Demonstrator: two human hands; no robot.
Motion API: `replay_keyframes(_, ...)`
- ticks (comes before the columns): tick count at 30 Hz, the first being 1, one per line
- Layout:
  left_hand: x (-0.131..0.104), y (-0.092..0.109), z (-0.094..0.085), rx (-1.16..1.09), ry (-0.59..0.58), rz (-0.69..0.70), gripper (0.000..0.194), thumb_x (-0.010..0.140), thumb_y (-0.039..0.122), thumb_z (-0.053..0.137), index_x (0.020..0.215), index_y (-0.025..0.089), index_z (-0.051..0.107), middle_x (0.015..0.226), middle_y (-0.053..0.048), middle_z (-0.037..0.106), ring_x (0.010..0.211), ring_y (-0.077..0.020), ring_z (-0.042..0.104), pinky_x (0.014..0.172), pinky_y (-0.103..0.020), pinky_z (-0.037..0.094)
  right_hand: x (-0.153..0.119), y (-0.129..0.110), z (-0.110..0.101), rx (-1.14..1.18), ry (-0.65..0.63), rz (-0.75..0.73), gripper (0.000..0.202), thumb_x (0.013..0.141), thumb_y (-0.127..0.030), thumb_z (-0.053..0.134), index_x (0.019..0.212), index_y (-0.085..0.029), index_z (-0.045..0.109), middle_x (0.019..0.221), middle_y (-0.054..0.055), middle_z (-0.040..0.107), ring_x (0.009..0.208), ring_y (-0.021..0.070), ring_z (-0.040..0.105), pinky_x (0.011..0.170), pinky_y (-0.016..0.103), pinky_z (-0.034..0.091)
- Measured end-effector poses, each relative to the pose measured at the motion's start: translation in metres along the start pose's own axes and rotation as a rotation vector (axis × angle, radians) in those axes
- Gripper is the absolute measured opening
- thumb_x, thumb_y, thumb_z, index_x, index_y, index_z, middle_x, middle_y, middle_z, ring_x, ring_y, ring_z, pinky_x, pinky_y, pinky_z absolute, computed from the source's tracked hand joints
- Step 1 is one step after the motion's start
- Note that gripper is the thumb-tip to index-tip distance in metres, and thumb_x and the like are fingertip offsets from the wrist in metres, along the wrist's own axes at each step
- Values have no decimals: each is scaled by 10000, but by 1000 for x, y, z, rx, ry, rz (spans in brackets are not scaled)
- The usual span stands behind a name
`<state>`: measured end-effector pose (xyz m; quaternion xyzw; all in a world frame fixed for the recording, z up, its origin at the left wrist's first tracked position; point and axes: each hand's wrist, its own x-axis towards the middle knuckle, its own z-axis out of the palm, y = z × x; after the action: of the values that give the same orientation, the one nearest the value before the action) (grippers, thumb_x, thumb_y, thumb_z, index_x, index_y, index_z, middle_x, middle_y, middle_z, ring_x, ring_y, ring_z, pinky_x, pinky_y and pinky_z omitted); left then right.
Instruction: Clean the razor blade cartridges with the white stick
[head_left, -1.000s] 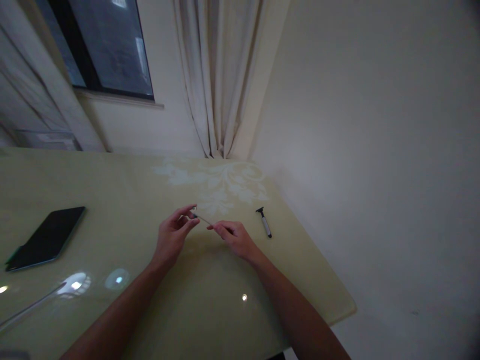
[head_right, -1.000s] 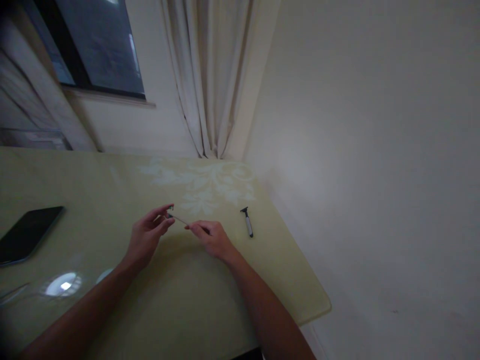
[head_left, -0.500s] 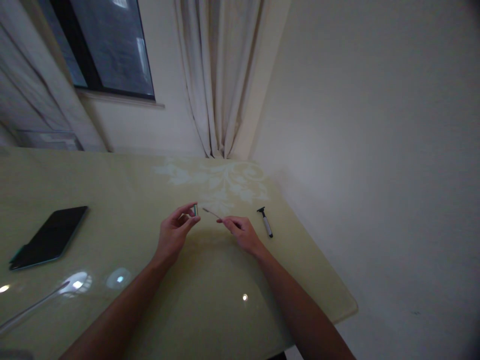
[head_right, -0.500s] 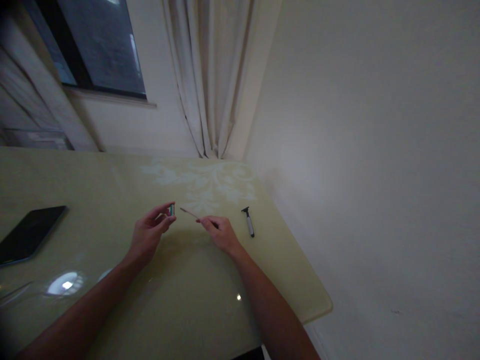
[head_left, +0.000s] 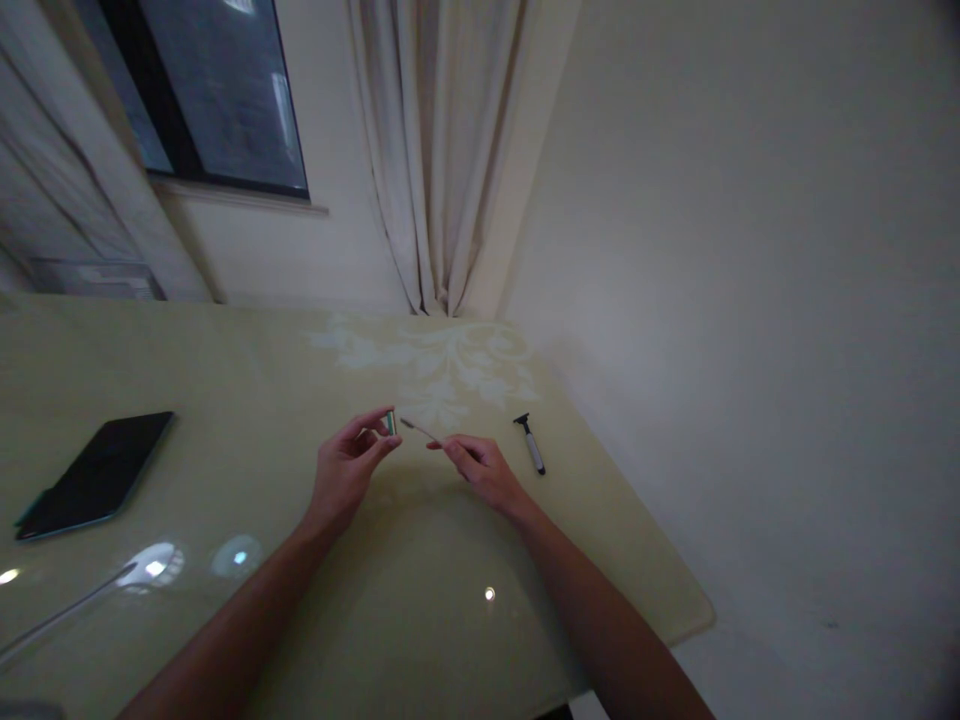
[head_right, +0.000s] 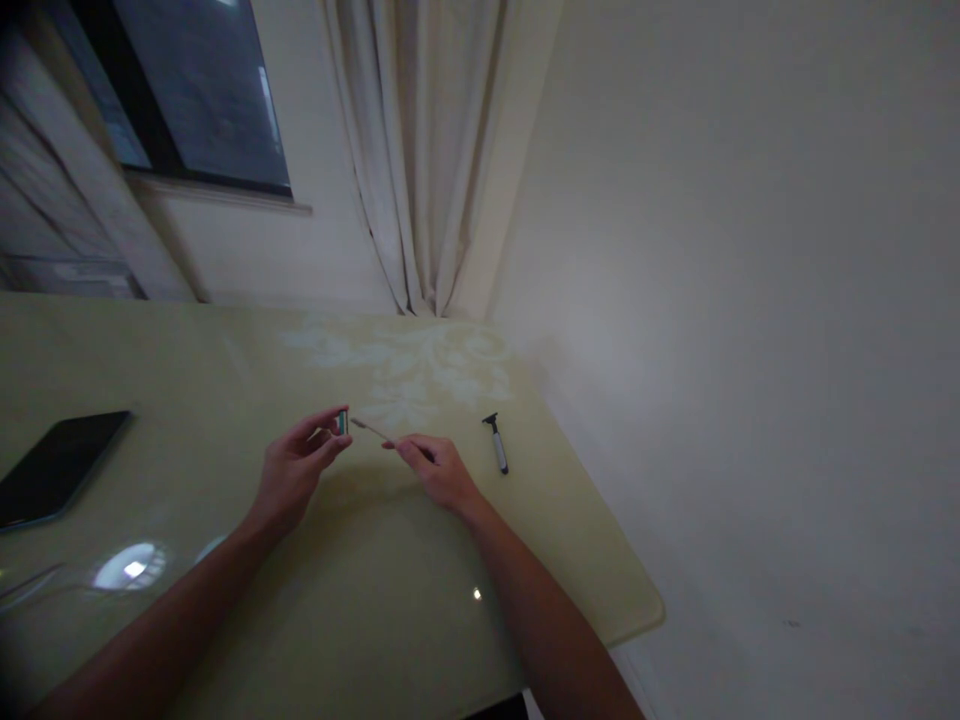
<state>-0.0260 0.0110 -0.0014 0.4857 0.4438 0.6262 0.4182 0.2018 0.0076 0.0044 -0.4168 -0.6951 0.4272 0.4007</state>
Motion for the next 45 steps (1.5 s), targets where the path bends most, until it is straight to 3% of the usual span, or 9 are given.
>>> replay_keyframes(4,-2,1,1,-12,9,-7,499,707,384,919,1170,224,823,870,8,625,694,-100,552,580,-202,413,-2,-4,3,-25,-54,-16,558,1038,-582,554,1205,-133,840,696,-3,520,644,135,394,628,269,305)
replay_keyframes(9,-2,1,0,11,11,-7,516,705,393,915,1181,219,820,873,-1,635,694,-106,558,575,-206,418,-1,-5,2,-39,26,2,592,1027,-594,545,1183,-109,846,685,5,520,652,145,400,635,278,317)
replay_keyframes(14,-2,3,1,3,11,-13,504,687,377,918,1157,221,826,855,7,634,684,-103,555,575,-205,414,-3,-8,5,-13,-55,-7,574,1038,-585,538,1212,-127,838,685,2,530,650,141,411,626,270,312)
replay_keyframes(20,-3,6,2,6,19,-27,504,689,378,914,1159,220,825,846,8,631,684,-107,547,587,-214,423,-2,-9,2,-75,23,-17,578,1038,-589,528,1175,-130,851,749,28,611,690,156,469,659,274,349)
replay_keyframes(25,-4,7,3,-30,24,-39,514,663,379,932,1139,218,830,856,6,634,684,-106,544,608,-224,438,-6,-12,3,-61,-50,-32,523,1045,-545,553,1205,-140,843,704,5,580,639,136,421,630,267,323)
replay_keyframes(30,-5,9,3,-35,37,-51,519,669,392,931,1143,210,826,857,12,625,674,-99,531,611,-225,434,-5,-10,0,-88,42,-33,533,1034,-555,557,1158,-130,854,775,37,651,696,154,491,664,270,366)
replay_keyframes(36,-6,11,3,-59,24,-53,537,661,399,941,1149,210,825,858,5,638,697,-108,553,647,-234,466,-7,-10,4,-36,-59,-36,555,1053,-583,534,1210,-147,838,685,-7,536,623,129,394,609,266,295)
replay_keyframes(42,-6,12,2,-56,39,-61,543,657,400,947,1150,207,826,858,4,639,698,-106,553,640,-230,459,-6,-11,1,-49,36,-25,582,1040,-599,533,1174,-127,847,715,10,550,665,146,434,638,273,328)
replay_keyframes(45,-6,11,3,-53,23,-63,526,657,382,945,1142,214,830,850,3,645,704,-109,557,642,-227,459,-7,-13,4,-22,-1,-31,580,1044,-599,532,1194,-132,840,686,-6,506,629,134,387,614,271,304)
